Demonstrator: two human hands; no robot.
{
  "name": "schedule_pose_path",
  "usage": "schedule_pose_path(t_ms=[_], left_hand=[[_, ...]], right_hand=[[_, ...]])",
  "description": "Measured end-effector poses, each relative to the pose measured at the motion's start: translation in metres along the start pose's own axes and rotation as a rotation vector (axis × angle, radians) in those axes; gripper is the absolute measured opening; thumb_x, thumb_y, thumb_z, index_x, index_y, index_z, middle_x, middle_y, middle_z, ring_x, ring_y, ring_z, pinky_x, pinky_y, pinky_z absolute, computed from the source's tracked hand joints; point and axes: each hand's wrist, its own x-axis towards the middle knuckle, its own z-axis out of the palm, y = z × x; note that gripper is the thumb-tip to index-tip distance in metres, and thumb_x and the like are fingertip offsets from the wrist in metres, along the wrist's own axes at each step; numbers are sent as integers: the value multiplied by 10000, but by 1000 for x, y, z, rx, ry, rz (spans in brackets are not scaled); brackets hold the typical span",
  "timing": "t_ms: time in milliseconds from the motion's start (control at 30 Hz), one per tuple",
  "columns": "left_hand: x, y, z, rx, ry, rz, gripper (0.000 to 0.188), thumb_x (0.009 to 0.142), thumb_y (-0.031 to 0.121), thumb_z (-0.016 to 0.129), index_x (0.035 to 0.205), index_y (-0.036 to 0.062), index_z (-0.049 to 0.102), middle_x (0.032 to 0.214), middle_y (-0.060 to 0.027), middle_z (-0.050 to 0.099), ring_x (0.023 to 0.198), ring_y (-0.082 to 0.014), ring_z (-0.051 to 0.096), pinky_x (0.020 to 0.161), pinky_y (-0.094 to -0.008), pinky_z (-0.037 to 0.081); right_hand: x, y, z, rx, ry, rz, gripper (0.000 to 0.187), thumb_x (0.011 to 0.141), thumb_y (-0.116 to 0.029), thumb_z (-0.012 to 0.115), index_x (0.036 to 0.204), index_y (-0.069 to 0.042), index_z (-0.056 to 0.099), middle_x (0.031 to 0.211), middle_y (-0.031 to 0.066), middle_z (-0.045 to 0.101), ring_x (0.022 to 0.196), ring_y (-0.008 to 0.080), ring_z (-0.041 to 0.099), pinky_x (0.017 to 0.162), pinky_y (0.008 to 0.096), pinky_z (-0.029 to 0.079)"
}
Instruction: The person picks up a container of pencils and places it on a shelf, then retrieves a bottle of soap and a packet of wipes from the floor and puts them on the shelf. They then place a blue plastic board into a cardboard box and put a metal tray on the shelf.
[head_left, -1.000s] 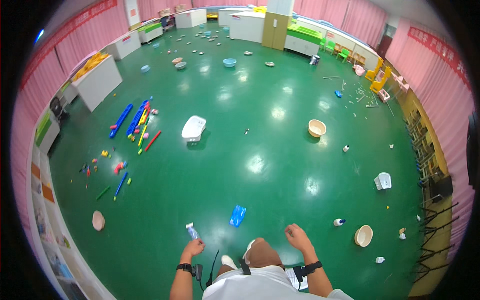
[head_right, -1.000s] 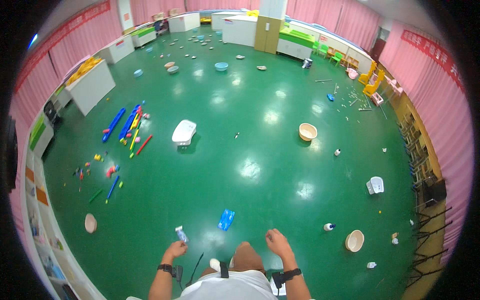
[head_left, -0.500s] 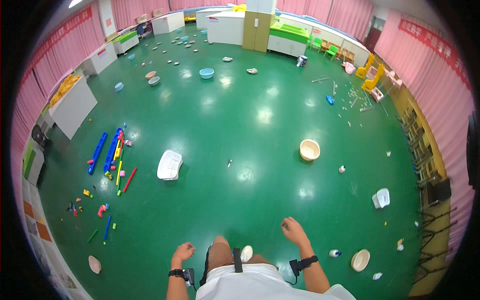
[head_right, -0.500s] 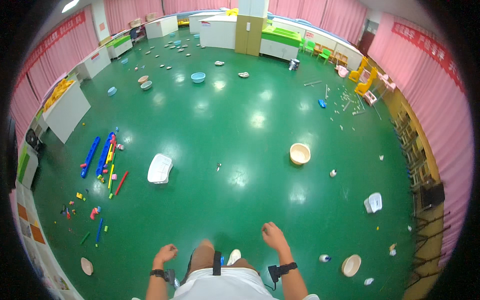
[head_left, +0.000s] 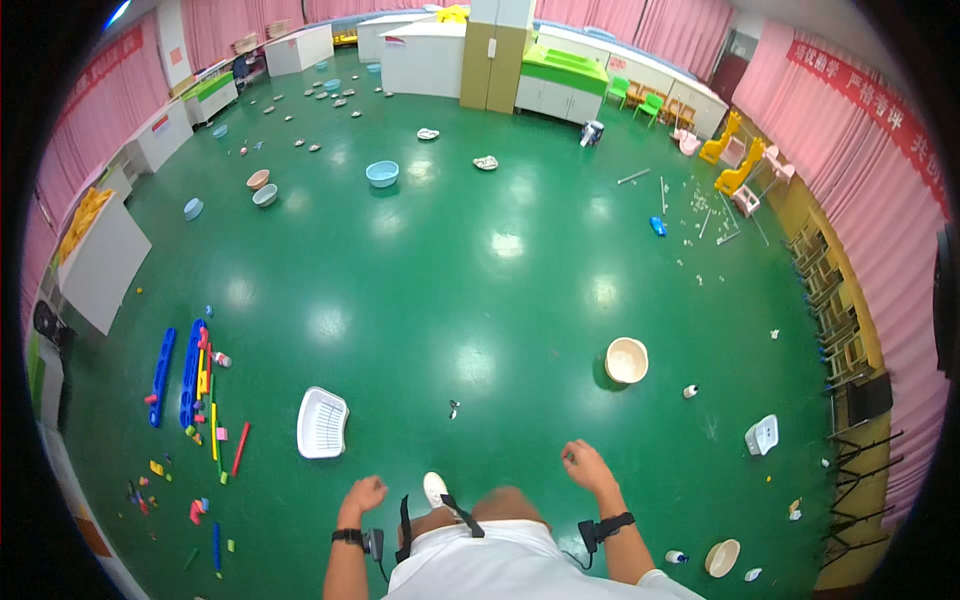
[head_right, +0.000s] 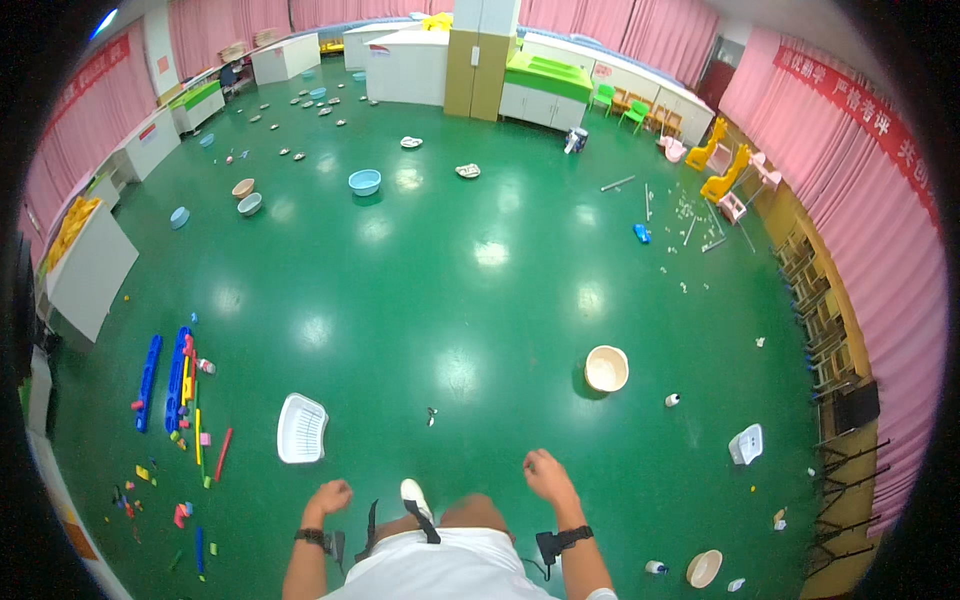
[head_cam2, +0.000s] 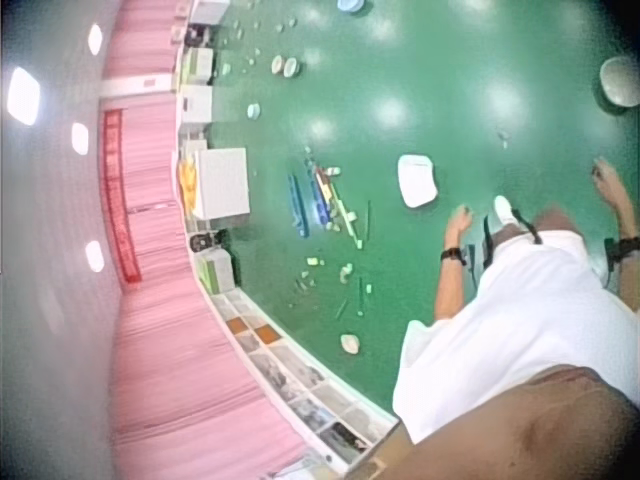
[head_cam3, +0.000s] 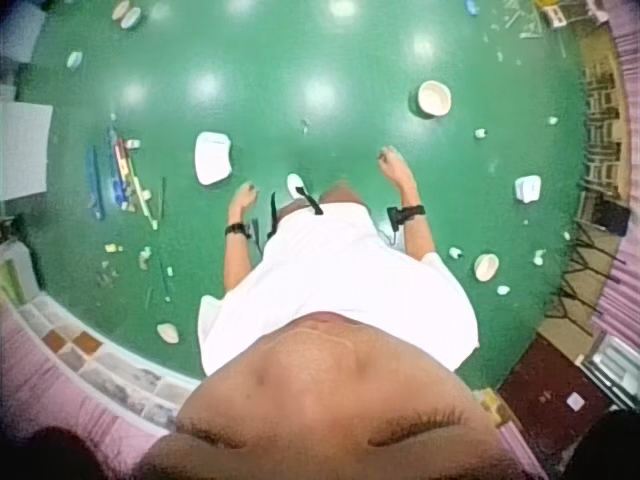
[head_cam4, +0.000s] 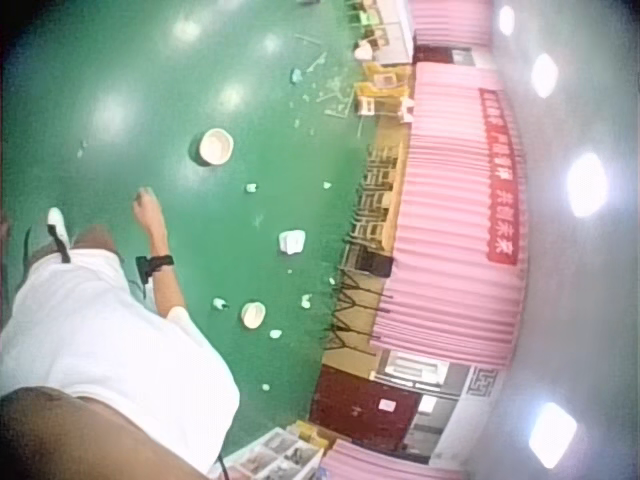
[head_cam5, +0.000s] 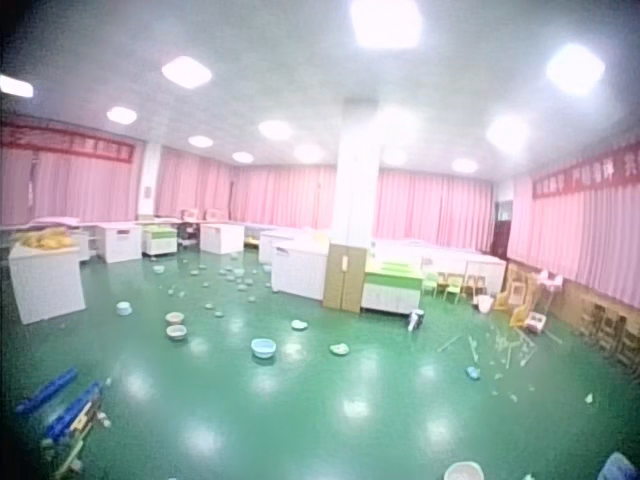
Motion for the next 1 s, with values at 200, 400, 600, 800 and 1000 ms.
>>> schedule_pose_path(t_ms=[200,400,600,800,1000], left_hand=[[171,102,-108,105,-17,122,338,815,318,589,997,38,641,973,-210,666,942,-379,626,822,-428,501],[339,202,-174,163,-46,46,340,806,312,607,1005,38,640,985,-208,666,950,-360,630,824,-424,500],[434,270,-241,-5,-90,-70,264,822,263,606,972,49,644,844,-119,697,762,-218,668,732,-364,513],[548,305,-301,-96,-25,-130,266,833,258,594,966,32,638,825,-113,694,755,-215,666,720,-365,512],[703,341,-375,-81,-91,-127,260,811,271,615,949,54,650,843,-111,700,783,-226,670,731,-367,515]], right_hand=[[155,-9,-27,22,75,85,93,802,-92,591,860,-20,585,862,156,567,781,317,597,702,407,492],[342,37,-42,100,72,108,96,810,-100,587,857,-18,579,862,159,568,779,325,589,700,414,487],[547,37,-102,-14,-9,10,87,810,-93,580,864,-25,586,859,161,572,805,291,609,713,399,494],[754,15,-138,-1,-63,-92,86,799,-67,575,874,-30,593,861,154,583,806,294,614,719,403,497],[918,14,-149,-114,-80,-74,98,794,-77,577,874,-25,598,899,158,600,808,312,614,715,412,502]])
